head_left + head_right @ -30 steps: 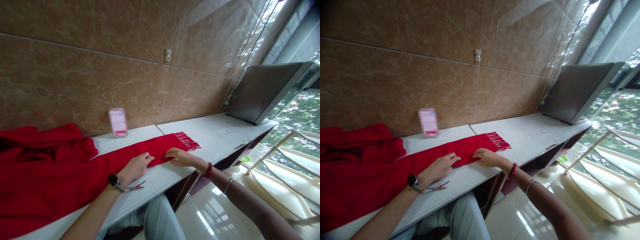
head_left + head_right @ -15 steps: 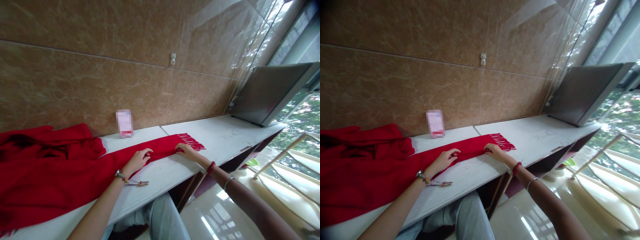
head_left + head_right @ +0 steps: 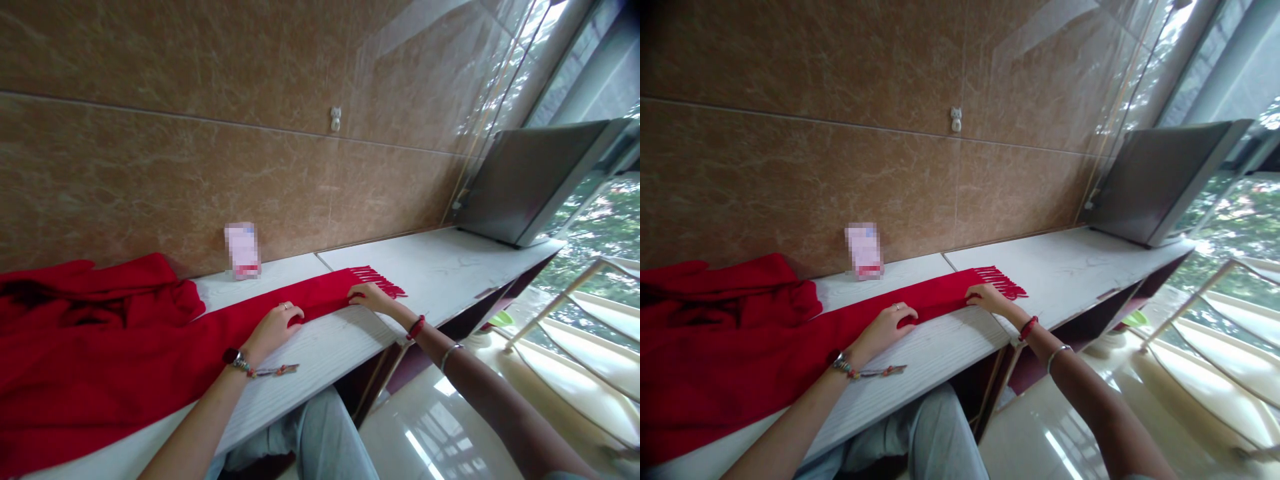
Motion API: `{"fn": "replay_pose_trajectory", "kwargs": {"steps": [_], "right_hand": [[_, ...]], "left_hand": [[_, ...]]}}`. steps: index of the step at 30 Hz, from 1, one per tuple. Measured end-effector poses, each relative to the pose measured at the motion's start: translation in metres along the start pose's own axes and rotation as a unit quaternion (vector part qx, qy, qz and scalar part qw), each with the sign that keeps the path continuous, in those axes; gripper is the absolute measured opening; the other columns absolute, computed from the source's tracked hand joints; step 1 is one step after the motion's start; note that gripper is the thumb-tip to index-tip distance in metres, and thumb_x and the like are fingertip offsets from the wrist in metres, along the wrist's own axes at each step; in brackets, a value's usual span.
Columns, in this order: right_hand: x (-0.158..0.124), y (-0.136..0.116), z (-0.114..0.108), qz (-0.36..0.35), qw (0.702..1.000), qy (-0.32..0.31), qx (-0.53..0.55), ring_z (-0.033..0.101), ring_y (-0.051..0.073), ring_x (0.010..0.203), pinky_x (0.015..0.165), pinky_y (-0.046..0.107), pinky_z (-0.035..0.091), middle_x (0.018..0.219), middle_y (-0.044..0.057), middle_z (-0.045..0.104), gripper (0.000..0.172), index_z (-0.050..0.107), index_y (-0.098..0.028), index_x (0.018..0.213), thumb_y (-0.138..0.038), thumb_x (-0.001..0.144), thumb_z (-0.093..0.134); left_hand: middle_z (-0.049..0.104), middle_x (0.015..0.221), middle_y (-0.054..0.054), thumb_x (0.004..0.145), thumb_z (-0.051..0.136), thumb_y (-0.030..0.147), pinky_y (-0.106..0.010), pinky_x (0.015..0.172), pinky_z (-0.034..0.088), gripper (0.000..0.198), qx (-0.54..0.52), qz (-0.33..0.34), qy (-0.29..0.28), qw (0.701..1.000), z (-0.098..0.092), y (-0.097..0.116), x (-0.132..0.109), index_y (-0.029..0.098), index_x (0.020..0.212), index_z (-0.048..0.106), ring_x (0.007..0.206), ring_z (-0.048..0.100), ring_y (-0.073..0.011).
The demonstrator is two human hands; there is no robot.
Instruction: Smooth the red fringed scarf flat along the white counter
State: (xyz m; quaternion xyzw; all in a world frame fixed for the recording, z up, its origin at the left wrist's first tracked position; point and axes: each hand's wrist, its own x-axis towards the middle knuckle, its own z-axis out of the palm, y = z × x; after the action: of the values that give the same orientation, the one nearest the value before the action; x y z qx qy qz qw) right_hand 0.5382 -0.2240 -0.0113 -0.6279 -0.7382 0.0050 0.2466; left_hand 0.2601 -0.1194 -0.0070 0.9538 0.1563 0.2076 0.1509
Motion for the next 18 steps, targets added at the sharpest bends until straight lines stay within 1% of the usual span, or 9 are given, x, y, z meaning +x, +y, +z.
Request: {"fn": "replay_pose_trajectory", "kwargs": {"steps": [2, 3, 5, 6, 8, 10, 12, 15, 18], "right_hand": [[-0.002, 0.003, -0.001, -0.005, 1.0, 0.0, 0.002, 0.061, 0.016, 0.071, 0.063, 0.024, 0.044, 0.079, 0.007, 0.067, 0.014, 0.066, -0.009, 0.082, -0.009, 0.078, 0.052], [-0.003, 0.005, -0.001, -0.01, 1.0, 0.001, 0.002, 0.061, 0.017, 0.073, 0.065, 0.025, 0.044, 0.081, 0.008, 0.067, 0.015, 0.066, -0.009, 0.083, -0.008, 0.078, 0.052], [-0.008, 0.011, -0.002, -0.021, 1.0, 0.006, -0.009, 0.061, 0.018, 0.076, 0.069, 0.027, 0.045, 0.083, 0.008, 0.067, 0.016, 0.066, -0.01, 0.084, -0.009, 0.079, 0.051], [-0.011, 0.014, -0.002, -0.024, 1.0, 0.009, -0.016, 0.061, 0.018, 0.077, 0.07, 0.027, 0.046, 0.083, 0.008, 0.066, 0.016, 0.066, -0.011, 0.084, -0.01, 0.079, 0.05], [-0.018, 0.019, -0.002, -0.022, 0.999, 0.017, -0.034, 0.06, 0.017, 0.076, 0.07, 0.028, 0.047, 0.082, 0.007, 0.066, 0.017, 0.065, -0.013, 0.084, -0.012, 0.081, 0.048], [-0.024, 0.023, -0.002, -0.024, 0.998, 0.022, -0.06, 0.06, 0.016, 0.076, 0.07, 0.028, 0.048, 0.083, 0.007, 0.066, 0.019, 0.065, -0.014, 0.085, -0.014, 0.083, 0.046], [-0.029, 0.023, -0.001, -0.042, 0.994, 0.024, -0.096, 0.06, 0.016, 0.079, 0.073, 0.03, 0.048, 0.084, 0.008, 0.066, 0.02, 0.064, -0.015, 0.085, -0.014, 0.083, 0.044], [-0.035, 0.02, 0.0, -0.074, 0.987, 0.031, -0.141, 0.059, 0.017, 0.082, 0.077, 0.032, 0.047, 0.084, 0.007, 0.065, 0.02, 0.064, -0.017, 0.083, -0.013, 0.083, 0.044], [-0.041, 0.017, 0.0, -0.082, 0.984, 0.04, -0.153, 0.059, 0.017, 0.083, 0.078, 0.033, 0.047, 0.086, 0.007, 0.065, 0.021, 0.063, -0.018, 0.084, -0.012, 0.083, 0.043]], "left_hand": [[0.062, 0.096, -0.005, 0.079, 0.055, 0.016, -0.027, 0.085, 0.042, 0.026, 0.014, -0.019, 0.001, 1.0, 0.0, -0.001, 0.0, 0.017, 0.106, 0.057, 0.093, 0.056, -0.0168], [0.062, 0.097, -0.005, 0.08, 0.055, 0.016, -0.027, 0.084, 0.042, 0.034, 0.02, -0.031, 0.003, 0.999, 0.0, -0.001, 0.0, 0.017, 0.114, 0.052, 0.093, 0.056, -0.0168], [0.063, 0.095, -0.006, 0.081, 0.055, 0.019, -0.027, 0.08, 0.044, 0.045, 0.038, -0.056, -0.001, 0.998, -0.001, -0.002, 0.0, 0.018, 0.125, 0.042, 0.089, 0.059, -0.0167], [0.064, 0.093, -0.005, 0.082, 0.054, 0.021, -0.027, 0.077, 0.045, 0.047, 0.054, -0.064, -0.008, 0.996, -0.002, -0.001, 0.0, 0.019, 0.127, 0.04, 0.086, 0.06, -0.0169], [0.065, 0.092, -0.006, 0.085, 0.052, 0.024, -0.027, 0.073, 0.046, 0.038, 0.1, -0.061, -0.027, 0.993, -0.006, 0.0, 0.0, 0.019, 0.122, 0.045, 0.084, 0.06, -0.0178], [0.064, 0.093, -0.006, 0.087, 0.048, 0.024, -0.028, 0.073, 0.046, 0.024, 0.15, -0.029, -0.044, 0.987, -0.009, 0.003, -0.001, 0.019, 0.109, 0.053, 0.085, 0.06, -0.0188], [0.064, 0.089, -0.007, 0.088, 0.045, 0.02, -0.029, 0.074, 0.045, 0.016, 0.188, 0.012, -0.058, 0.98, -0.012, 0.007, -0.002, 0.017, 0.097, 0.058, 0.085, 0.059, -0.0194], [0.062, 0.083, -0.007, 0.087, 0.041, 0.012, -0.03, 0.074, 0.045, 0.018, 0.214, 0.063, -0.087, 0.971, -0.014, 0.018, -0.005, 0.016, 0.091, 0.058, 0.083, 0.058, -0.0193], [0.059, 0.086, -0.006, 0.085, 0.04, 0.008, -0.028, 0.066, 0.046, 0.02, 0.214, 0.079, -0.126, 0.965, -0.016, 0.031, -0.009, 0.017, 0.092, 0.056, 0.077, 0.058, -0.0176]]}}
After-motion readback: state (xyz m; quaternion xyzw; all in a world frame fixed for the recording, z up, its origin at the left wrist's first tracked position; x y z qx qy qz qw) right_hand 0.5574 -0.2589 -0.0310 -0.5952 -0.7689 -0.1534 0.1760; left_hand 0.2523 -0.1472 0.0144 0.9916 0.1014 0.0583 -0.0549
